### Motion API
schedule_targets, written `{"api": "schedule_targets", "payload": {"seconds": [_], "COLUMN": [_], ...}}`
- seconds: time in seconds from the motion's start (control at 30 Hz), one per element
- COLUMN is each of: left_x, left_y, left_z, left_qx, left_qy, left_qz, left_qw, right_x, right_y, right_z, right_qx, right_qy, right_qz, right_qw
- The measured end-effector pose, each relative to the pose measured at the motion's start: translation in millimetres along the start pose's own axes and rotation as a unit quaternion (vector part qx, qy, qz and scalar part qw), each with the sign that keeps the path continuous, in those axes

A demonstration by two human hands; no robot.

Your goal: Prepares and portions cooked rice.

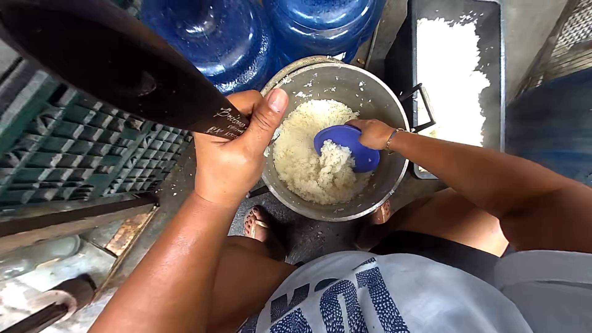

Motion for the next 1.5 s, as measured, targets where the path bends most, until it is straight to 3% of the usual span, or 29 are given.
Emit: {"api": "schedule_targets", "payload": {"seconds": [0.37,0.6,1.03,1.23,1.33,1.5], "left_x": [1.3,7.0,8.5,10.5,11.5,14.2], "left_y": [7.7,11.1,19.8,20.6,19.1,20.1], "left_z": [9.0,22.3,27.1,26.5,25.3,26.6], "left_qx": [-0.011,-0.010,-0.006,-0.012,-0.013,-0.001], "left_qy": [-0.030,-0.053,-0.047,-0.047,-0.045,-0.040], "left_qz": [-0.007,-0.024,-0.027,-0.028,-0.026,-0.026], "left_qw": [0.999,0.998,0.999,0.998,0.999,0.999], "right_x": [-57.4,-76.0,-61.2,-5.2,14.7,4.1], "right_y": [-3.5,5.8,-5.3,-8.1,8.8,52.5], "right_z": [28.4,45.2,91.6,118.1,123.7,121.2], "right_qx": [-0.043,-0.046,0.014,0.053,0.037,0.009], "right_qy": [0.249,0.299,0.410,0.436,0.462,0.517], "right_qz": [0.137,0.182,0.263,0.246,0.232,0.195], "right_qw": [0.958,0.936,0.873,0.864,0.856,0.833]}}
Point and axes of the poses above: each hand's wrist, its own y-axis towards the middle knuckle, its own z-axis out of the palm, x = y × z, the point moved 9 cm from there along y, towards the middle knuckle, and after that the axes turned 9 degrees about y, right-handed, at the moved point
